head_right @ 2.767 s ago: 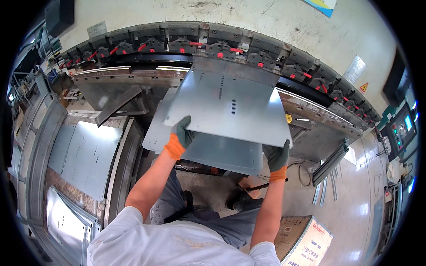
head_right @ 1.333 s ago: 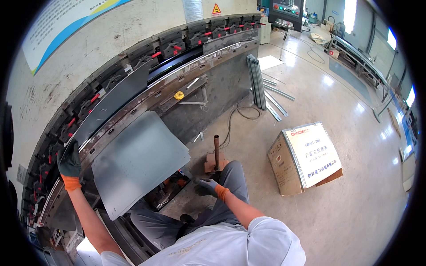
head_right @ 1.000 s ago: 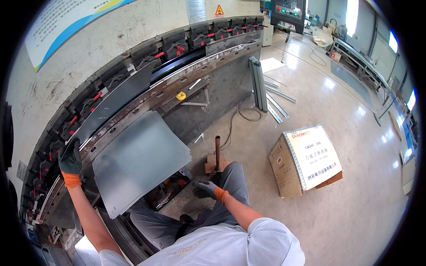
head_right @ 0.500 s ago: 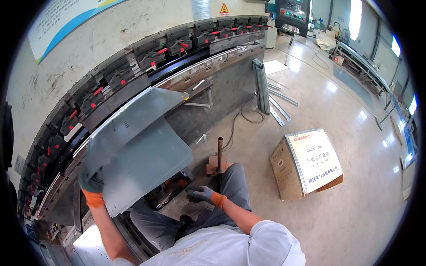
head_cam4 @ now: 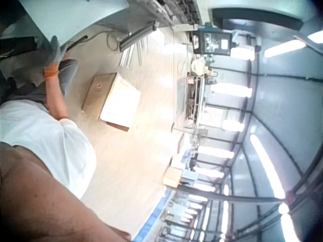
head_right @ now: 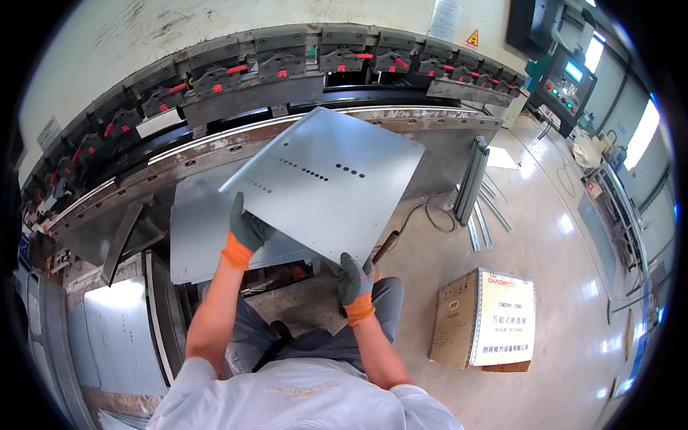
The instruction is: The person repeatedly picks up perforated metal panels from a stack, places them into a press machine, and then removes them to restack. The person handles the panels one at a time, flipping them over and aligning them before stacking.
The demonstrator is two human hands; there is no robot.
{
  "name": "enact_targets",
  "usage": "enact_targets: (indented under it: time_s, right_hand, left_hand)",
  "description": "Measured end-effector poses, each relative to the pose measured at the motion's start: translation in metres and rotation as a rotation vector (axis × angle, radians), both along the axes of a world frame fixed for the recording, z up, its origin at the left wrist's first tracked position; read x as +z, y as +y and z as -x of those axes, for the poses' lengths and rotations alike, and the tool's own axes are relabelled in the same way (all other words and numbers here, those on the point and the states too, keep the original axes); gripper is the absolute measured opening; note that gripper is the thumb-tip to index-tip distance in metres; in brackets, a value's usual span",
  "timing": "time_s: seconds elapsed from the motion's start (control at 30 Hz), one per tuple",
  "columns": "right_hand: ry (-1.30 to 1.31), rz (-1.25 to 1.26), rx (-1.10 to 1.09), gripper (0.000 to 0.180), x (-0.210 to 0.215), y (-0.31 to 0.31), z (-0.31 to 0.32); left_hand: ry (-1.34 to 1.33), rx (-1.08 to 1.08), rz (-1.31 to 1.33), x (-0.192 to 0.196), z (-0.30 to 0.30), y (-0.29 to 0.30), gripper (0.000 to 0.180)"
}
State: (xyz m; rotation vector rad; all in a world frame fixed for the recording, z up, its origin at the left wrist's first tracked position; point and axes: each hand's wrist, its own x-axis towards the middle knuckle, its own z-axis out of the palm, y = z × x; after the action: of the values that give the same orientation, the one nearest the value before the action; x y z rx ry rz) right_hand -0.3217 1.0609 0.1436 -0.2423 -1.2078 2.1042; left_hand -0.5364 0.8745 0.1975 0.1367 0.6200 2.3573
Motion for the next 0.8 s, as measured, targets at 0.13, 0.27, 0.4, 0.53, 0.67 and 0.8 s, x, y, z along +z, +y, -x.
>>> enact_targets:
  time_s: [0.13, 0.27, 0.4, 0.53, 0.67, 0.8]
  right_hand:
    - [-0.078, -1.054, -0.365, 0.040, 0.004, 0.016, -0.023]
    - [-0.105, -0.315, -0.049, 0.040, 0.007, 0.009, -0.059]
    - [0.007, -0.942, -0.095, 0.047, 0.001, 0.018, -0.064]
    - [-0.180, -0.621, 0.135, 0.051, -0.011, 0.020, -0.026]
    - [-0.052, 0.097, 0.483, 0.037, -0.011, 0.024, 0.027]
    - [-0.012, 0.257, 0.610, 0.035, -0.013, 0.036, 0.072]
  left_hand:
    - [0.042, 0.210, 0.081, -0.035, 0.047, -0.016, 0.042]
    - [0.368, 0.359, 0.285, -0.063, -0.002, -0.074, 0.029]
    - [0.196, 0.447, 0.138, -0.059, -0.084, -0.127, 0.032]
    - [0.170, 0.603, 0.081, -0.048, -0.112, -0.153, 0.034]
    - [0.092, 0.680, 0.183, -0.053, -0.105, -0.162, 0.031]
    - [0.042, 0.715, 0.142, -0.062, -0.091, -0.151, 0.023]
